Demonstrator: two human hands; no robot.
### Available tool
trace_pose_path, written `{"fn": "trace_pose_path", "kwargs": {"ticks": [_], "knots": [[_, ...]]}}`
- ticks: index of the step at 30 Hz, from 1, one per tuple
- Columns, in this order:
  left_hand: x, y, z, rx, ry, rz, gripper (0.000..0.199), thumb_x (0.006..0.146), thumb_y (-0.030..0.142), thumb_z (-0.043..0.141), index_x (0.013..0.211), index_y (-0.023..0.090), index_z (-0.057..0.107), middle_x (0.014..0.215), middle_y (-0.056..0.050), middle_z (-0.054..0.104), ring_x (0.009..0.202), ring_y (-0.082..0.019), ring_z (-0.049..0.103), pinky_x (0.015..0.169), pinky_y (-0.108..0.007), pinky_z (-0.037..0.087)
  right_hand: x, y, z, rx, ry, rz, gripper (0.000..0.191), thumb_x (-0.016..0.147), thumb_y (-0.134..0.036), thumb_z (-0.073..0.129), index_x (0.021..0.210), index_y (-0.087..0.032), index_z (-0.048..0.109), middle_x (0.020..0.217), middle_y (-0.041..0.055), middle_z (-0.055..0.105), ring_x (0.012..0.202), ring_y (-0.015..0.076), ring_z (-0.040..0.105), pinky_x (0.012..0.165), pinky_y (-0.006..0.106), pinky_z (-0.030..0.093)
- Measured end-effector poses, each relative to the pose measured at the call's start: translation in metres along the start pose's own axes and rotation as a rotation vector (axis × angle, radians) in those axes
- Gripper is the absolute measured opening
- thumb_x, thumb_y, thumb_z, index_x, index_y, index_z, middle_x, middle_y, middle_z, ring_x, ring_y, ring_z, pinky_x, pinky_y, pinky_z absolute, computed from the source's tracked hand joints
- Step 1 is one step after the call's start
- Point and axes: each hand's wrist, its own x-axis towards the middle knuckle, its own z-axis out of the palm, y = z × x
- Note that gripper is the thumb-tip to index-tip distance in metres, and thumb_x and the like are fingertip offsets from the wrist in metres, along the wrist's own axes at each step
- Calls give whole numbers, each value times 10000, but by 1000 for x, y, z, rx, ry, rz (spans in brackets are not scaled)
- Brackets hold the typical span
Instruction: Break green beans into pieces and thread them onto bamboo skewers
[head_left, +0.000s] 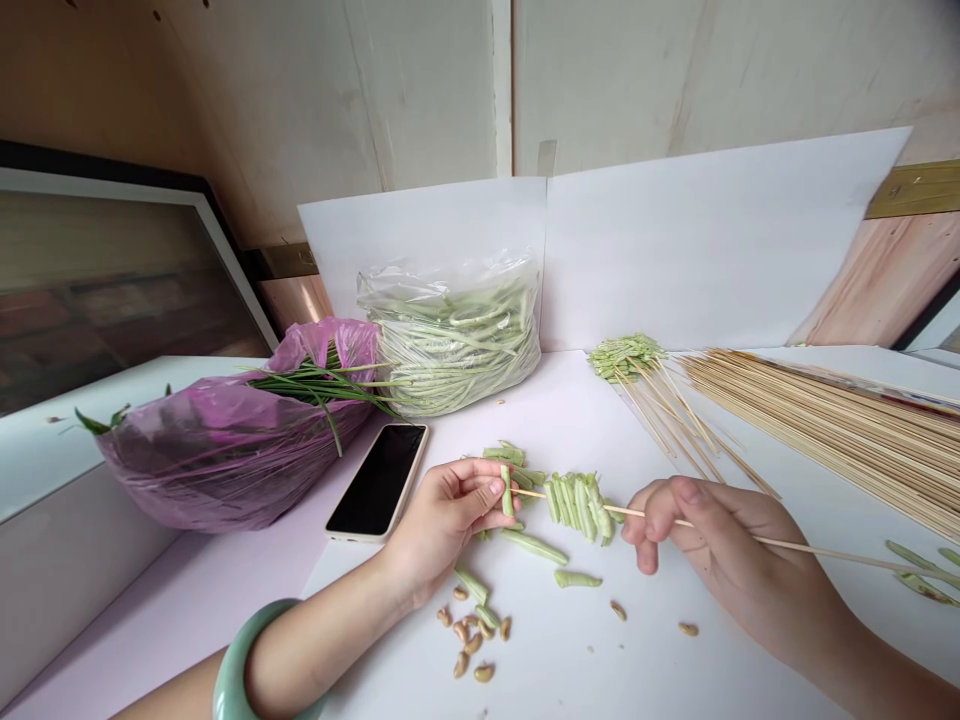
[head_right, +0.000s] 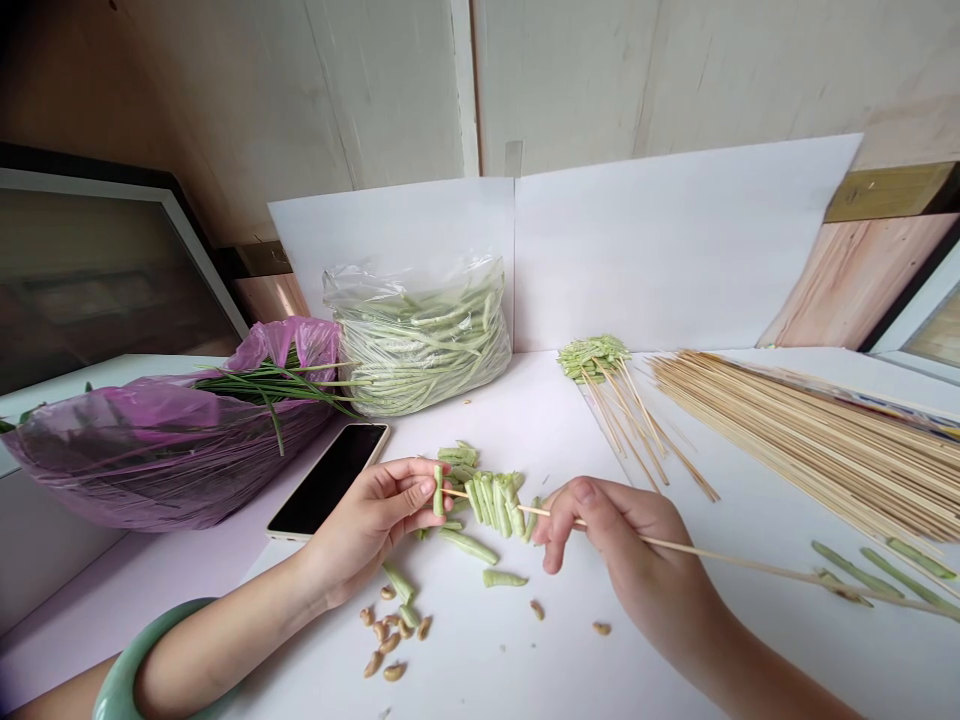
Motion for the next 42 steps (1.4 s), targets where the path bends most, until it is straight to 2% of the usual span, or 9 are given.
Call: {"fn": "trace_pose_path", "kwargs": {"ticks": [18, 42], "knots": [[-2, 0, 1, -3, 65, -26, 345, 535, 266, 880, 796, 97, 728, 730, -40, 680, 679, -113, 625, 688, -218, 544, 0, 0, 1, 26, -21, -59, 418, 933, -427, 469, 623, -235, 671, 588, -5, 661, 618, 139, 634, 702, 238, 523], [1, 0, 1, 21, 95, 41, 309, 543, 266, 876, 751, 100, 718, 685, -14, 654, 641, -89, 611, 661, -198, 561, -1, 1, 2, 43, -11, -60, 424, 928, -443, 473, 617, -229, 665, 573, -4, 657, 615, 136, 637, 679, 231, 525]]}}
